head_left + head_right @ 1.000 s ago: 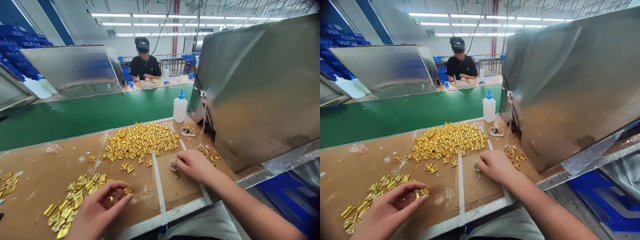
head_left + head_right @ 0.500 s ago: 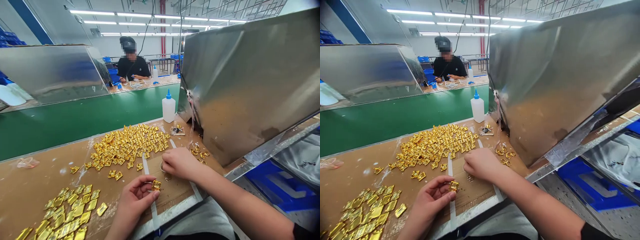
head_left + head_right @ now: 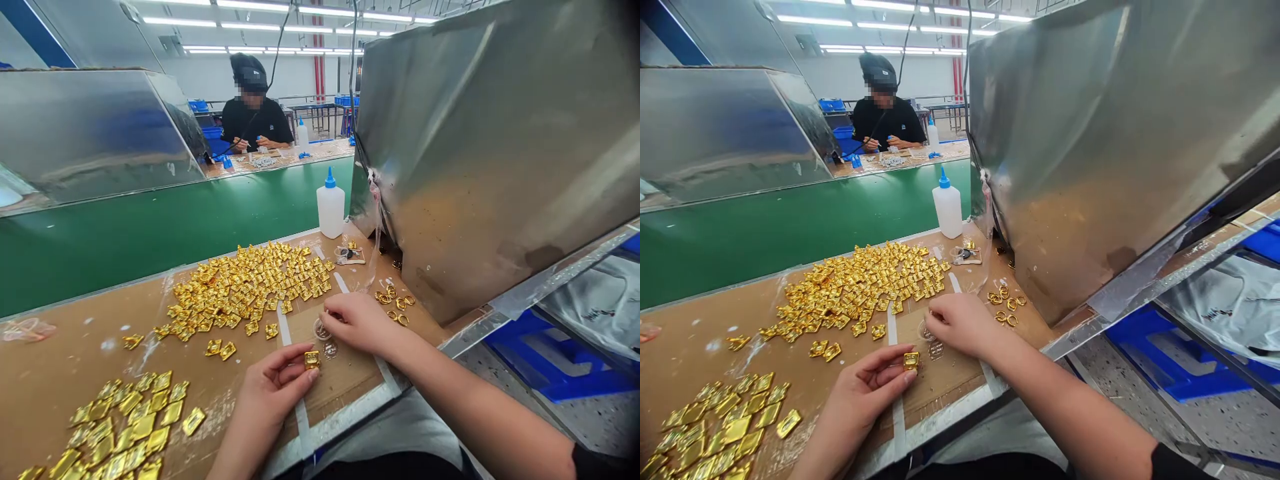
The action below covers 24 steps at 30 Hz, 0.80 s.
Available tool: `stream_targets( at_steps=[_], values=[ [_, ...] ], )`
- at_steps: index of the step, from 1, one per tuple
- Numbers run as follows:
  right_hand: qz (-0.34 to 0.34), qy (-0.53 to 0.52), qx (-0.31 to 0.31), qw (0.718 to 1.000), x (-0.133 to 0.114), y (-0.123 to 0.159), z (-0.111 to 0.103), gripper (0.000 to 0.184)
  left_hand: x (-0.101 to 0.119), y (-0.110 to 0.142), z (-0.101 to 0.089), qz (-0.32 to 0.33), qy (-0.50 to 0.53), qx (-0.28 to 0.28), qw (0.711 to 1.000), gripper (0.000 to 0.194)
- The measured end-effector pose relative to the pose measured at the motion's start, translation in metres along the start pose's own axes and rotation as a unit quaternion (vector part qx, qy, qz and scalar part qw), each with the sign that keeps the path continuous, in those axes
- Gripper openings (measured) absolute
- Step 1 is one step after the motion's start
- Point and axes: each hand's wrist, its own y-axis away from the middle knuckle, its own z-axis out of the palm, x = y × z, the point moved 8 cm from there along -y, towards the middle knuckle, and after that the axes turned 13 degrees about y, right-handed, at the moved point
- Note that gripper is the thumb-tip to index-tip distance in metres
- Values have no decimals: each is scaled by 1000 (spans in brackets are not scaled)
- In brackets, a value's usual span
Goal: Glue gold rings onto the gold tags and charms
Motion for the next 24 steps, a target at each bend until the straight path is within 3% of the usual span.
stream_targets(
  at_steps=[4, 7, 11, 16, 19, 24],
  values=[
    [-41, 58, 7, 997, -11, -1, -9, 25, -3, 1, 1, 10, -33, 7, 999, 45],
    [-30, 54, -12, 998, -10, -3, -10, 23, -5, 3, 3, 33, -58, 22, 998, 42],
    [51, -119, 22, 991, 6, 1, -8, 35, -2, 5, 6, 84, -107, 31, 990, 33],
    [148, -294, 95, 940, 17, 31, 7, 37, -5, 4, 7, 74, -115, 18, 990, 30],
    [153, -363, 96, 914, 9, 50, 17, 39, -5, 4, 8, 71, -127, 12, 989, 30],
    [118, -347, 93, 926, -4, 58, 23, 42, -2, 6, 11, 79, -135, 9, 988, 28]
  ],
)
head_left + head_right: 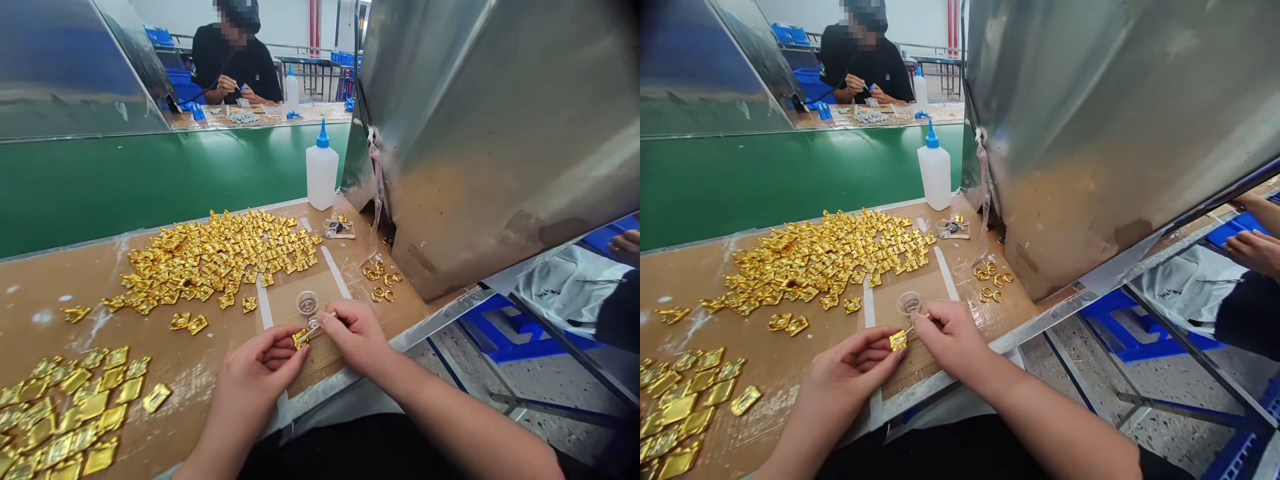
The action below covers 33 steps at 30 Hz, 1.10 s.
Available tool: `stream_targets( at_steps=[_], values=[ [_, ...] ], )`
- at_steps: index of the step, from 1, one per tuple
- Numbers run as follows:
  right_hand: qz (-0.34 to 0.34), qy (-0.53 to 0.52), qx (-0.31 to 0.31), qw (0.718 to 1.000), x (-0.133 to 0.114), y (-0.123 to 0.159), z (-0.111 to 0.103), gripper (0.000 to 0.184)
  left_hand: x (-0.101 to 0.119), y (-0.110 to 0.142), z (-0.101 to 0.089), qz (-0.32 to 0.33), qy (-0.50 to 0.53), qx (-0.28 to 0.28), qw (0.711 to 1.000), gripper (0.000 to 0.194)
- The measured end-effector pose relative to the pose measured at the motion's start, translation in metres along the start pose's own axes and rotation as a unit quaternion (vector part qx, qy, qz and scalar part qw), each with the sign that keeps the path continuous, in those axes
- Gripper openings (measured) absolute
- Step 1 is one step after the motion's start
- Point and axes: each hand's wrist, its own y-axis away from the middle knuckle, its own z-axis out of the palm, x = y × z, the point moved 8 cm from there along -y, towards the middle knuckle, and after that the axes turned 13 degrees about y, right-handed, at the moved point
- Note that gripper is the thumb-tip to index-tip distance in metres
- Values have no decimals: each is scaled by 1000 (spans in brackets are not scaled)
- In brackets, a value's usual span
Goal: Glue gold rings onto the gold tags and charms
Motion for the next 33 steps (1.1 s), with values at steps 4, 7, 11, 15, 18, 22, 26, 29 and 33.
stream_targets(
  at_steps=[4, 7, 11, 15, 18, 22, 26, 29, 33],
  values=[
    [-17, 20, -8, 1000, 0, -2, 3, 42, 0, 0, 1, -5, 6, -1, 1000, 28],
    [-27, 21, -14, 999, -2, -2, 4, 40, -1, 1, 1, -11, 9, -3, 1000, 29],
    [-34, 38, -9, 999, -4, -1, 4, 40, -1, 2, 1, -12, 1, 3, 1000, 30],
    [-41, 61, 14, 997, -5, 3, 1, 40, 4, 2, 1, 5, -16, 9, 1000, 29],
    [-51, 66, 26, 996, -8, 3, -3, 40, 9, 2, 1, 20, -34, 11, 999, 26],
    [-70, 89, 86, 990, -16, -6, -22, 38, 15, 4, 1, 41, -33, 11, 999, 27],
    [-93, 184, 59, 977, -20, -21, -21, 40, 13, 5, -1, 43, -19, 15, 999, 28],
    [-91, 216, 27, 972, -15, -27, -13, 39, 9, 4, -3, 30, -7, 20, 999, 29],
    [-63, 154, 59, 984, -8, -23, -17, 40, 4, 3, -3, 12, 5, 22, 1000, 32]
  ],
)
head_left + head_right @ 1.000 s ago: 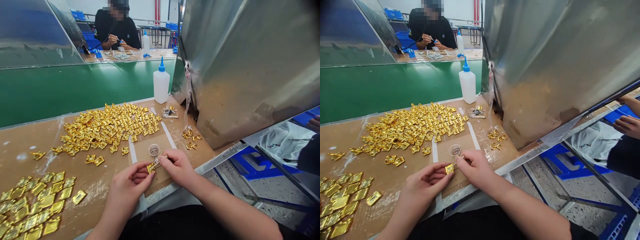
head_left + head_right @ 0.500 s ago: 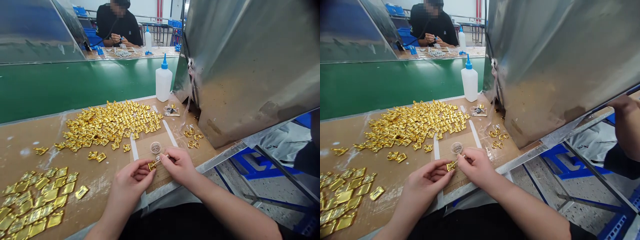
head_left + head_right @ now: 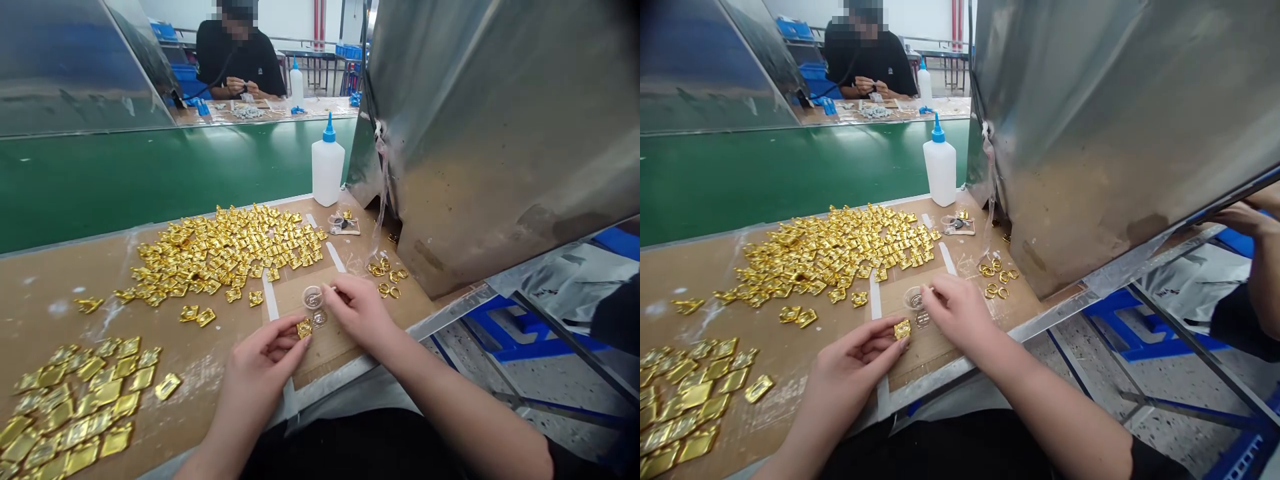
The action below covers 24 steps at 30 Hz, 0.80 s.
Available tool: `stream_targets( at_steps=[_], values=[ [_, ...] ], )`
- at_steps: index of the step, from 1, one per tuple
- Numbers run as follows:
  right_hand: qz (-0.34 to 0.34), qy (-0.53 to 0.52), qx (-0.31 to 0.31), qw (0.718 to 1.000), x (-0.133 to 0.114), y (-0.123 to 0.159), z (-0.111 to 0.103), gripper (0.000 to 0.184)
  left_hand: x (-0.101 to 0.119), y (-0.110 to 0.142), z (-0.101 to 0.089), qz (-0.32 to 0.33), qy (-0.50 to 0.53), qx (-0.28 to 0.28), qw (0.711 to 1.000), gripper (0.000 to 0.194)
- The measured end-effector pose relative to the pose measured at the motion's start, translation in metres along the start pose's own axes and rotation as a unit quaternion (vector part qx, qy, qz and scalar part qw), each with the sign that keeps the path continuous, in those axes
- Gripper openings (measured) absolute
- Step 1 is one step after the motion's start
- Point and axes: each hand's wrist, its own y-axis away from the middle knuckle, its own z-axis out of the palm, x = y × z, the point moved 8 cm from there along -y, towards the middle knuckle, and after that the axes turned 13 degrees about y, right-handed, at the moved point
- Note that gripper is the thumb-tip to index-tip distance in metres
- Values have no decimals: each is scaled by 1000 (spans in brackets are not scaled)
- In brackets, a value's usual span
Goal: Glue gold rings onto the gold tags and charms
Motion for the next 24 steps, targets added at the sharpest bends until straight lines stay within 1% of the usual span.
stream_targets(
  at_steps=[2, 3, 6, 8, 16, 19, 24],
  values=[
    [32, -72, 21, 997, 4, 6, -3, 41, -1, -1, 1, -2, -2, -2, 1000, 31],
    [43, -106, 21, 993, 5, 10, -2, 41, -1, -1, 1, -2, -5, -5, 1000, 31],
    [40, -153, -14, 987, -1, 18, 5, 40, -2, -2, 1, 0, -9, -12, 1000, 31],
    [28, -152, -30, 988, -5, 21, 9, 39, -2, -1, 1, 1, -11, -15, 1000, 31],
    [14, -121, -48, 991, -8, 20, 14, 42, 1, -1, 2, 10, -27, -20, 999, 28],
    [6, -109, -36, 993, -9, 21, 12, 41, 0, -1, 2, 16, -33, -17, 999, 28],
    [-7, -85, 1, 996, -11, 22, 6, 40, 1, 0, 0, 17, -25, -11, 999, 29]
  ],
)
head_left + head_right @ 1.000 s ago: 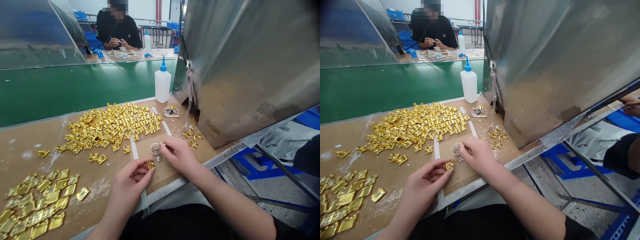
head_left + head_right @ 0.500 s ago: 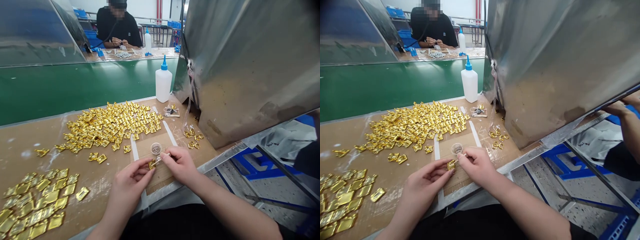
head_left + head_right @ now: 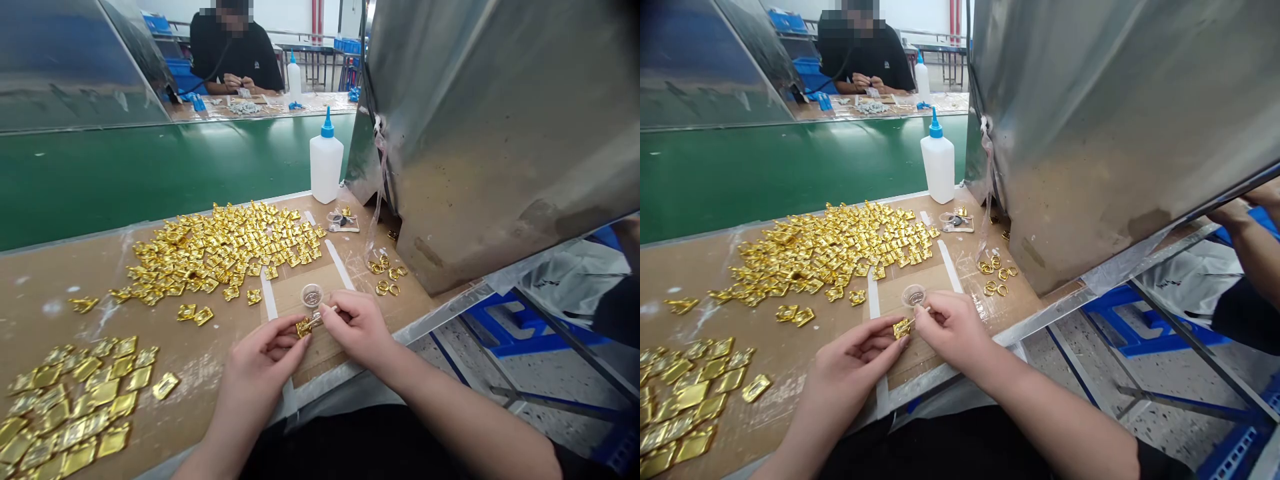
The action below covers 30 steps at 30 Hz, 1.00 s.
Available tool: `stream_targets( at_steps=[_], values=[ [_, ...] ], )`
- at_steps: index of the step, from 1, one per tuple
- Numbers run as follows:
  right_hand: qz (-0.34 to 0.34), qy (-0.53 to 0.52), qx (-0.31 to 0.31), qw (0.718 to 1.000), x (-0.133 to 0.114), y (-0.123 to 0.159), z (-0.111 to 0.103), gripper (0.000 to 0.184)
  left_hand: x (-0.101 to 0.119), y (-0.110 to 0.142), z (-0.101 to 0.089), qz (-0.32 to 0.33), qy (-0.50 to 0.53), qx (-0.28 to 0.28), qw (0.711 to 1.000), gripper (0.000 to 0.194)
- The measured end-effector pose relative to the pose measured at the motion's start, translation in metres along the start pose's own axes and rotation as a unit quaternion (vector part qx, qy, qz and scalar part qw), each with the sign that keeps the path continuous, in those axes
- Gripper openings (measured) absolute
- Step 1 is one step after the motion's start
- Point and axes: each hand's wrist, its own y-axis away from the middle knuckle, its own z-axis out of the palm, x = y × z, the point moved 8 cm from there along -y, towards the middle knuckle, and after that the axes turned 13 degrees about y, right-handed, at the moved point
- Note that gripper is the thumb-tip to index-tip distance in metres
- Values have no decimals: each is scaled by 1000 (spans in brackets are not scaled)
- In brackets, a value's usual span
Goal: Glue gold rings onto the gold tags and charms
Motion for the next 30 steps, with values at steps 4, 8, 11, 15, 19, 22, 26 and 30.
stream_targets(
  at_steps=[4, 8, 11, 15, 19, 22, 26, 30],
  values=[
    [-10, -4, -12, 1000, -2, 0, 2, 40, 0, 1, 1, -5, -1, -4, 1000, 29],
    [-24, -27, -38, 999, -5, 1, 6, 39, 0, 0, 2, -9, 1, -11, 1000, 31],
    [-24, -16, -21, 999, -6, 1, 4, 38, 2, 1, 2, -6, 6, -2, 1000, 31],
    [-17, -6, 2, 1000, -3, -1, -4, 39, 6, 1, 2, -9, 4, 8, 1000, 30],
    [12, 75, 26, 997, 4, -10, -14, 39, 3, 1, 1, -21, 6, 4, 1000, 35],
    [5, 208, -32, 978, 2, -16, -5, 39, -3, 1, -5, -35, 16, 27, 999, 42],
    [-7, 296, -62, 953, -3, -14, -7, 40, -9, 0, -11, -61, 29, 36, 997, 59],
    [15, 289, -23, 957, 7, 4, -48, 34, -13, -1, -15, -85, 31, 36, 995, 67]
  ],
)
